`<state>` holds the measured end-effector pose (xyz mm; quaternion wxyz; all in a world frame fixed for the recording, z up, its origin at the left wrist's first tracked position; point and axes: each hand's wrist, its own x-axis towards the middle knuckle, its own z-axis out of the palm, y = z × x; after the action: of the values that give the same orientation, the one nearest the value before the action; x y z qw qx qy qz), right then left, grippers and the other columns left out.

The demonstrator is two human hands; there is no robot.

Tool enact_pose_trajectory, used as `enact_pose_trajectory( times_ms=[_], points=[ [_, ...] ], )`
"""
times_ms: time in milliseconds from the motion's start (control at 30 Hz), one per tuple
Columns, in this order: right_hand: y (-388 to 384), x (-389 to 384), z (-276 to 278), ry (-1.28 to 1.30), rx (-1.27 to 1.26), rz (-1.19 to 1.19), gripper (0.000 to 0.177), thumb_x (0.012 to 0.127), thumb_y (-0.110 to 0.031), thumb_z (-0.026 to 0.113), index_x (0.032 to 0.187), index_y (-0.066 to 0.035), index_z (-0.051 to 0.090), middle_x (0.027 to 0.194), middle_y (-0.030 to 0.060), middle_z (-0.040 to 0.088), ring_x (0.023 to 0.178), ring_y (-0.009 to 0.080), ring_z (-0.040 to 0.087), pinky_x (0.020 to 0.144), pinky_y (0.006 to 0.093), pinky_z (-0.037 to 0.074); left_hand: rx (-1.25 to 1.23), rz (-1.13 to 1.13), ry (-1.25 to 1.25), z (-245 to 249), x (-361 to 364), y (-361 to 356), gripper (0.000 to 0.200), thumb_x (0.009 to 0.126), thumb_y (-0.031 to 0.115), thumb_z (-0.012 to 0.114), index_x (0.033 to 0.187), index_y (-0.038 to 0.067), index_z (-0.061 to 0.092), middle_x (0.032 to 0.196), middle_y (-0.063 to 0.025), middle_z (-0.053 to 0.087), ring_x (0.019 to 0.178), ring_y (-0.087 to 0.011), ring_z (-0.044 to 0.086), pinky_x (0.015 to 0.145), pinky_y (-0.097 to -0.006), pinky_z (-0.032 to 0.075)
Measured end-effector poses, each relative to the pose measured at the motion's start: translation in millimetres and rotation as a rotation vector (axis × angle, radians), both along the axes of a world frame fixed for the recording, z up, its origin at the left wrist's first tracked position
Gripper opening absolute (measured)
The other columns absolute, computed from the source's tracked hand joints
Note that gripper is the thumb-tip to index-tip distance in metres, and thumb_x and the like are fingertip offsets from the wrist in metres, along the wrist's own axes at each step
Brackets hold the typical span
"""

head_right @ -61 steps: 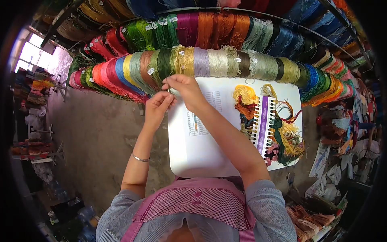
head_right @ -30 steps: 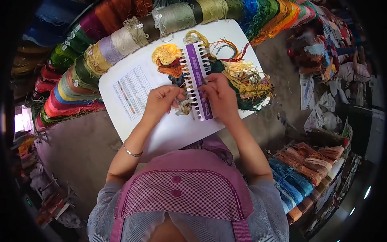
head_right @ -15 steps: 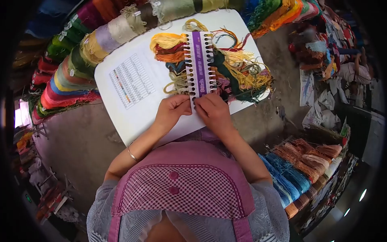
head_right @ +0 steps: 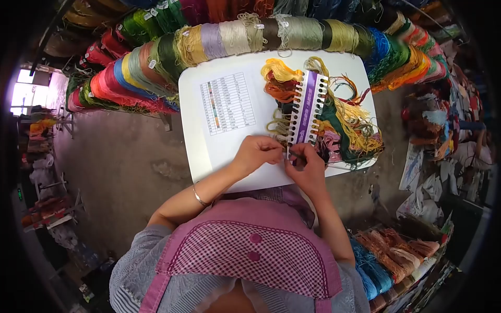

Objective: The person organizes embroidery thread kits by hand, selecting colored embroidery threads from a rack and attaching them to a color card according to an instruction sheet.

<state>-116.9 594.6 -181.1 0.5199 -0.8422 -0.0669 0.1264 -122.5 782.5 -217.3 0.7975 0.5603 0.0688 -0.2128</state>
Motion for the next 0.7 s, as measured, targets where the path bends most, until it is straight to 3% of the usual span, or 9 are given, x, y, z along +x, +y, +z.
enact_pose_trajectory(
  times_ms=[100, 200, 300, 400, 467, 567, 633, 667, 700],
  points=[
    [-3.1, -1.8, -9.2, 0.028, 0.005, -0.002, 0.031, 0.074, -0.006, 0.077, 0.098, -0.002, 0.057, 0.084, 0.0012, 0.06, 0.073, 0.0065, 0.055, 0.064, 0.0214, 0.045, -0.272, 0.179, 0.131, 16.1, -1.6, 9.4, 0.017, 0.089, 0.01, 0.061, 0.099, -0.003, 0.067, 0.072, -0.0065, 0.066, 0.062, -0.0126, 0.062, 0.06, -0.0228, 0.05],
    [2.9, -4.4, -9.2, -0.044, -0.063, -0.012, 0.044, 0.072, -0.005, 0.079, 0.107, -0.004, 0.053, 0.079, 0.0002, 0.055, 0.069, 0.006, 0.048, 0.062, 0.0207, 0.041, -0.577, 0.025, 0.314, 35.7, 1.8, 27.3, 0.025, 0.091, 0.012, 0.055, 0.11, -0.002, 0.063, 0.071, -0.009, 0.066, 0.059, -0.0148, 0.062, 0.053, -0.024, 0.049],
    [15.2, -7.1, -3.2, -0.203, -0.181, -0.076, 0.063, 0.068, -0.004, 0.081, 0.118, -0.007, 0.044, 0.075, -0.0006, 0.045, 0.066, 0.0086, 0.042, 0.059, 0.0228, 0.039, -0.02, -0.41, 0.103, 39.9, 15.7, 22.0, 0.024, 0.089, 0.015, 0.054, 0.108, 0.004, 0.061, 0.072, -0.01, 0.066, 0.051, -0.0129, 0.059, 0.045, -0.0251, 0.046],
    [6.7, -7.9, -39.0, -0.291, -0.08, -0.069, 0.069, 0.066, -0.007, 0.082, 0.123, -0.006, 0.043, 0.082, 0.0025, 0.045, 0.069, 0.014, 0.045, 0.062, 0.0268, 0.044, 0.297, -0.453, -0.114, 14.5, 18.4, -2.7, 0.021, 0.086, 0.022, 0.06, 0.098, 0.005, 0.062, 0.07, -0.0084, 0.064, 0.057, -0.0159, 0.061, 0.051, -0.0288, 0.048],
    [7.5, -8.5, -38.6, -0.262, -0.182, -0.068, 0.066, 0.067, -0.009, 0.08, 0.123, -0.007, 0.044, 0.081, 0.0023, 0.044, 0.069, 0.0138, 0.046, 0.061, 0.0279, 0.044, 0.523, -0.294, -0.53, -3.2, 18.3, 6.2, 0.026, 0.083, 0.03, 0.066, 0.09, 0.005, 0.062, 0.069, -0.0077, 0.062, 0.066, -0.0185, 0.062, 0.06, -0.0327, 0.049],
    [4.3, 1.1, -27.6, -0.136, -0.114, 0.035, 0.058, 0.07, -0.005, 0.076, 0.119, -0.006, 0.046, 0.076, -0.0015, 0.04, 0.066, 0.0097, 0.043, 0.06, 0.0234, 0.041, 0.734, -0.098, -0.449, 19.5, 20.7, 71.3, 0.033, 0.086, 0.036, 0.068, 0.076, 0.006, 0.058, 0.065, -0.007, 0.056, 0.061, -0.0185, 0.052, 0.061, -0.036, 0.045],
    [2.2, 7.7, -35.3, -0.082, -0.013, 0.063, 0.054, 0.07, -0.003, 0.074, 0.117, -0.005, 0.047, 0.077, -0.0023, 0.04, 0.067, 0.0092, 0.043, 0.061, 0.0219, 0.041, 0.393, 0.129, -0.083, 21.6, 12.5, 128.8, 0.037, 0.093, 0.033, 0.06, 0.066, 0.01, 0.051, 0.062, 0.001, 0.049, 0.057, -0.0097, 0.044, 0.05, -0.028, 0.036],
    [2.4, 10.1, -28.2, -0.18, -0.111, 0.145, 0.053, 0.07, -0.004, 0.074, 0.116, -0.006, 0.048, 0.077, -0.0018, 0.042, 0.068, 0.0094, 0.045, 0.062, 0.0231, 0.042, 0.137, 0.231, 0.01, 22.0, 0.8, 159.4, 0.036, 0.095, 0.032, 0.057, 0.066, 0.012, 0.05, 0.063, 0.0037, 0.047, 0.055, -0.0069, 0.042, 0.048, -0.0239, 0.031],
    [1.4, 11.6, -27.0, -0.124, -0.207, 0.156, 0.053, 0.069, -0.005, 0.074, 0.116, -0.006, 0.049, 0.077, -0.0001, 0.045, 0.067, 0.0106, 0.047, 0.062, 0.0247, 0.043, 0.131, 0.297, 0.09, 27.8, -10.1, 187.3, 0.035, 0.095, 0.032, 0.056, 0.067, 0.012, 0.05, 0.062, 0.0033, 0.046, 0.054, -0.0071, 0.043, 0.046, -0.024, 0.029]
  ],
)
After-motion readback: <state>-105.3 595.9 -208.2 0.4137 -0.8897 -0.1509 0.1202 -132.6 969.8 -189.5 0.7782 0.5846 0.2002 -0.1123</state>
